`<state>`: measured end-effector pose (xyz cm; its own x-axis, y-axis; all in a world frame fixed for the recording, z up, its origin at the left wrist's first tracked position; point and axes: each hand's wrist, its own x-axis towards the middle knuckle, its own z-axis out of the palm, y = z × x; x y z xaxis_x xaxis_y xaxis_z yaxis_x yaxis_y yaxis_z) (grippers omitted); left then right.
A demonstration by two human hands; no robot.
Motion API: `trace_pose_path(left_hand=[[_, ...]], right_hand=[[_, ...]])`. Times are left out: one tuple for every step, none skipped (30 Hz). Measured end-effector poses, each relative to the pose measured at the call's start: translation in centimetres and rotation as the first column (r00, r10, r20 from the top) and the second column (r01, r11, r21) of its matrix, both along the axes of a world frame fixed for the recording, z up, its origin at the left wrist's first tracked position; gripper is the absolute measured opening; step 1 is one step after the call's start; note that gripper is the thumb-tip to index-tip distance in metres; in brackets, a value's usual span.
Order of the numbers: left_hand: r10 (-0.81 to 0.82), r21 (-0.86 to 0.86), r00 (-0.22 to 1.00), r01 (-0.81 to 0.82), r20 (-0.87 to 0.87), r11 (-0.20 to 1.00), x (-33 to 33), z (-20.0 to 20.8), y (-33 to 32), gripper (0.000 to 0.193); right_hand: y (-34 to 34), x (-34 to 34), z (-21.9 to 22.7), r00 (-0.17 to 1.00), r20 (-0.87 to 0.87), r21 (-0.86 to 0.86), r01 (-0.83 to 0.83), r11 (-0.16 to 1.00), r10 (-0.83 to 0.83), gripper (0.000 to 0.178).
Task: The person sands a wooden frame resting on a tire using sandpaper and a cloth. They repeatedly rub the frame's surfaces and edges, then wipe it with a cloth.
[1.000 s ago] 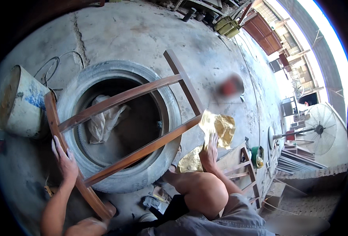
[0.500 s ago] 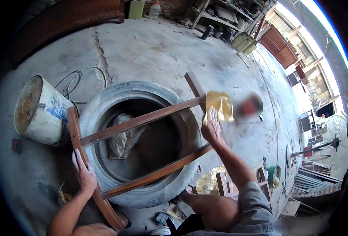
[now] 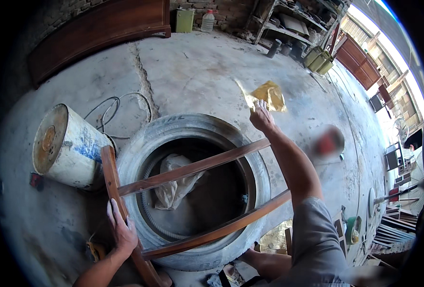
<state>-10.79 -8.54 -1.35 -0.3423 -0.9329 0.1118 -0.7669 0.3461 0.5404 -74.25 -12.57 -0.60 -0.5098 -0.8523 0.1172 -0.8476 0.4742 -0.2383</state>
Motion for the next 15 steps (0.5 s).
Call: trace_pose_path(left_hand=[[-0.004, -0.010, 1.000, 0.003, -0.020, 1.000, 0.4, 0.0, -0.1, 0.082], [-0.012, -0.019, 0.999, 0.011, -0.044, 1.000, 0.6, 0.0, -0.5, 0.082], [-0.003, -0.017, 0.998, 0.002, -0.070, 1.000, 0.9, -0.2, -0.2, 0.082], [0.012, 0.011, 0.998, -0.011, -0.062, 1.000, 0.8, 0.1, 0.1, 0.083], [0.019, 0.011, 0.998, -0.019, -0.051, 1.000, 1.1, 0.1, 0.3, 0.083], [0.025, 0.000, 0.999, -0.025, -0.048, 1.000, 1.2, 0.1, 0.2, 0.083], [0.031, -0.014, 0.999, -0.032, -0.044, 0.999, 1.4, 0.2, 0.3, 0.083], [0.029, -0.026, 0.998, -0.031, -0.058, 0.999, 1.3, 0.3, 0.3, 0.083], [0.046, -0.018, 0.997, -0.047, -0.054, 0.999, 1.3, 0.4, 0.4, 0.083], [0.054, -0.010, 0.997, -0.055, -0.050, 0.998, 1.0, 0.5, 0.5, 0.083], [0.062, -0.007, 0.997, -0.062, -0.042, 0.998, 0.8, 0.6, 0.4, 0.082], [0.076, 0.021, 0.995, -0.074, -0.062, 0.997, 0.2, 0.4, 0.3, 0.082], [0.048, 0.008, 0.995, -0.047, -0.090, 0.999, -0.6, 0.0, 0.2, 0.082], [0.024, -0.006, 0.993, -0.025, -0.117, 1.000, -1.3, -0.6, 0.1, 0.081], [0.017, -0.028, 0.993, -0.021, -0.120, 0.999, -1.0, -0.8, 0.0, 0.081]], right_hand=[[-0.2, 0.3, 0.1, 0.999, -0.033, 0.018, 0.015, 1.000, -0.014, 0.062], [1.1, 0.6, 0.2, 0.998, -0.045, 0.010, -0.040, 0.999, 0.041, 0.064], [3.0, 1.2, -0.3, 0.992, -0.058, 0.014, -0.112, 0.994, 0.113, 0.066], [6.0, 1.7, -0.8, 0.984, -0.068, 0.031, -0.162, 0.986, 0.164, 0.069], [10.2, 3.1, -1.6, 0.980, -0.048, 0.031, -0.191, 0.981, 0.193, 0.073], [14.9, 4.4, -1.8, 0.977, -0.030, 0.035, -0.211, 0.977, 0.212, 0.077], [19.3, 5.8, -1.8, 0.978, -0.014, 0.046, -0.209, 0.977, 0.210, 0.081], [23.5, 7.2, -1.3, 0.981, -0.001, 0.051, -0.192, 0.980, 0.192, 0.085], [26.6, 8.8, -0.4, 0.988, 0.020, 0.060, -0.156, 0.986, 0.155, 0.085], [28.1, 9.2, 0.8, 0.990, 0.065, 0.083, -0.133, 0.988, 0.127, 0.083], [29.0, 9.3, 1.6, 0.989, 0.113, 0.102, -0.110, 0.989, 0.098, 0.081], [28.6, 7.9, 1.8, 0.987, 0.135, 0.040, -0.090, 0.995, 0.084, 0.073], [27.7, 5.0, 1.0, 0.994, 0.047, 0.000, -0.097, 0.995, 0.097, 0.068], [26.7, 2.1, 0.3, 0.993, -0.045, -0.036, -0.108, 0.993, 0.107, 0.063], [22.7, 2.0, 0.6, 0.997, 0.012, -0.040, -0.081, 0.996, 0.082, 0.063]])
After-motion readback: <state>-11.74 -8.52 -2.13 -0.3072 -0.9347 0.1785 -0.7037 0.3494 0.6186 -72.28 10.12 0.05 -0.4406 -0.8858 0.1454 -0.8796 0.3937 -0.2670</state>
